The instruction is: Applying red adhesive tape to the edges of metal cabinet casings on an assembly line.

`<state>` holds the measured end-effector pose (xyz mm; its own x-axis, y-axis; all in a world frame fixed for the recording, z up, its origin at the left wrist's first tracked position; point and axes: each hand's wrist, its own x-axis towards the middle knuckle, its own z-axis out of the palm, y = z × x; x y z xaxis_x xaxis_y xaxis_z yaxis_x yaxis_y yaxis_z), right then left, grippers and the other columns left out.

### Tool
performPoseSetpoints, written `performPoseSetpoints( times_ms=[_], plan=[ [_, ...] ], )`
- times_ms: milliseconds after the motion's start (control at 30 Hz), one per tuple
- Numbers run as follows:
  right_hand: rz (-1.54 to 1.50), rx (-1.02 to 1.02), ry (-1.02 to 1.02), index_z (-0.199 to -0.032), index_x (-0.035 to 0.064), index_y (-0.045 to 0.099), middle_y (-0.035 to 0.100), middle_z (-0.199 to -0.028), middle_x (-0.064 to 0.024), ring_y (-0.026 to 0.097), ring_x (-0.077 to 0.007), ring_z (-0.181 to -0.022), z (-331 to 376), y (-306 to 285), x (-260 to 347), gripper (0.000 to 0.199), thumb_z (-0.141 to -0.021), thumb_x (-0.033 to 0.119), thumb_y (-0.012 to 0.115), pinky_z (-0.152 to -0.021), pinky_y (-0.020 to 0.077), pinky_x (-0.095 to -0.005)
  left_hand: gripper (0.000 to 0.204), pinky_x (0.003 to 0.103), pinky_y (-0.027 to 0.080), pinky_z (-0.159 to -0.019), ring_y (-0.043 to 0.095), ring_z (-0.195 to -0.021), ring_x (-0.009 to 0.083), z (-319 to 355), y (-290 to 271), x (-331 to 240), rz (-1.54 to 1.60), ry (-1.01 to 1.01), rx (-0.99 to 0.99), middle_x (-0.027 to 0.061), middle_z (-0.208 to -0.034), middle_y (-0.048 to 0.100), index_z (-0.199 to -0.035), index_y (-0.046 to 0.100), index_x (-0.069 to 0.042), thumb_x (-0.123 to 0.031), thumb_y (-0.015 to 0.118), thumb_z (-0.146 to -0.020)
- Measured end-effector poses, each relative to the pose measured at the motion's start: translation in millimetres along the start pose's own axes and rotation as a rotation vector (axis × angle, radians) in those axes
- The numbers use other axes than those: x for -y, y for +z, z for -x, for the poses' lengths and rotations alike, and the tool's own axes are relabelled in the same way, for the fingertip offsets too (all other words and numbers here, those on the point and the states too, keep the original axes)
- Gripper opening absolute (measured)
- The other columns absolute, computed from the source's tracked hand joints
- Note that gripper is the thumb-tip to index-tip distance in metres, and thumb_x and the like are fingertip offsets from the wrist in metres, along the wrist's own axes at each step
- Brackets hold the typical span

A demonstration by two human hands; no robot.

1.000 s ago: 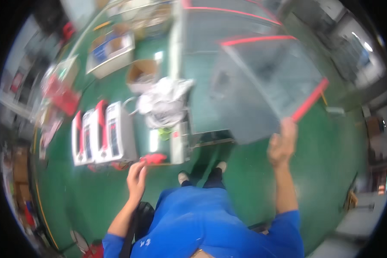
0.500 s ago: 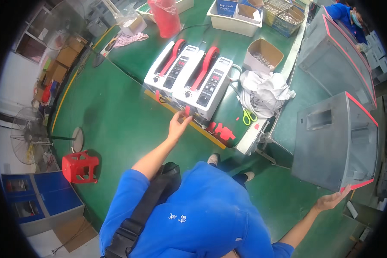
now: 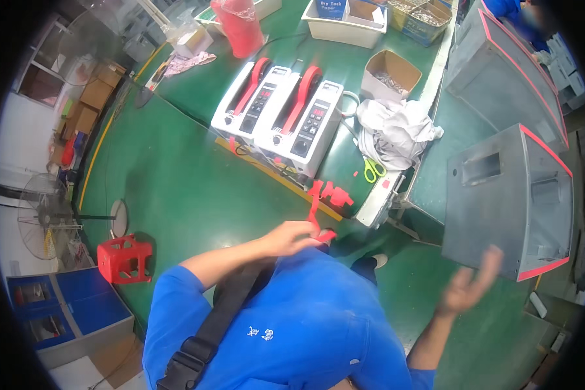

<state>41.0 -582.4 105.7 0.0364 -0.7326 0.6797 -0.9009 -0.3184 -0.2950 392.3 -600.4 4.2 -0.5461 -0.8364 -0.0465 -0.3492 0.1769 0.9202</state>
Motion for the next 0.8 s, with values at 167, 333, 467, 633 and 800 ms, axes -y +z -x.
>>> performPoseSetpoints(
  times_ms=[167, 333, 467, 633, 800],
  plan=[
    [-0.567, 0.480, 0.020, -0.100, 0.0006, 0.058, 0.056, -0.094, -0.0154, 0.057, -0.0285, -0.084, -10.3, 40.9, 66.4, 0.036, -0.066, 0.005, 0.069, -0.071, 0.0472, -0.0336, 0.014, 0.035, 0.046, -0.065, 0.058, -0.074, 0.0283, -53.4, 25.3, -64.3, -0.067, 0.250, 0.101, 0.0103, -0.081, 0.058, -0.087, 0.056, -0.003, -0.011, 0.063, -0.078],
    [-0.516, 0.500, 0.056, -0.082, 0.0027, 0.059, 0.055, -0.075, -0.0087, 0.057, -0.0240, -0.067, -9.2, 6.5, 29.0, 0.010, -0.072, 0.004, 0.064, -0.059, 0.0465, -0.0320, 0.019, 0.033, 0.048, -0.066, 0.061, -0.076, 0.0261, -91.9, 54.6, -98.6, 0.049, 0.187, 0.174, 0.0107, -0.084, 0.061, -0.095, 0.055, -0.004, -0.014, 0.062, -0.079],
    [-0.361, 0.346, 0.188, -0.081, 0.0054, 0.059, 0.053, -0.080, -0.0082, 0.056, -0.0226, -0.066, -25.5, -54.6, -3.9, 0.011, -0.071, 0.004, 0.064, -0.058, 0.0451, -0.0321, 0.025, 0.029, 0.049, -0.068, 0.062, -0.075, 0.0184, -127.4, 56.1, -129.7, 0.073, 0.166, 0.341, 0.0103, -0.084, 0.064, -0.098, 0.059, -0.001, -0.013, 0.065, -0.077],
    [-0.300, 0.108, 0.353, -0.086, 0.0033, 0.062, 0.053, -0.076, -0.0085, 0.052, -0.0181, -0.067, -31.3, -130.3, -60.1, 0.015, -0.072, -0.002, 0.062, -0.059, 0.0425, -0.0254, 0.015, 0.028, 0.047, -0.065, 0.062, -0.071, 0.0179, -201.6, 30.2, -176.9, -0.173, 0.305, 0.421, 0.0094, -0.077, 0.064, -0.086, 0.063, -0.002, -0.007, 0.068, -0.073],
    [-0.465, 0.013, 0.666, -0.092, 0.0012, 0.063, 0.057, -0.079, -0.0063, 0.052, -0.0105, -0.068, -24.1, -157.8, -93.8, 0.016, -0.077, -0.004, 0.058, -0.060, 0.0413, -0.0217, 0.013, 0.024, 0.044, -0.058, 0.058, -0.065, 0.0104, -279.1, 16.4, -214.9, -0.409, 0.456, 0.294, 0.0047, -0.071, 0.062, -0.086, 0.064, -0.003, -0.006, 0.066, -0.074]
  ],
)
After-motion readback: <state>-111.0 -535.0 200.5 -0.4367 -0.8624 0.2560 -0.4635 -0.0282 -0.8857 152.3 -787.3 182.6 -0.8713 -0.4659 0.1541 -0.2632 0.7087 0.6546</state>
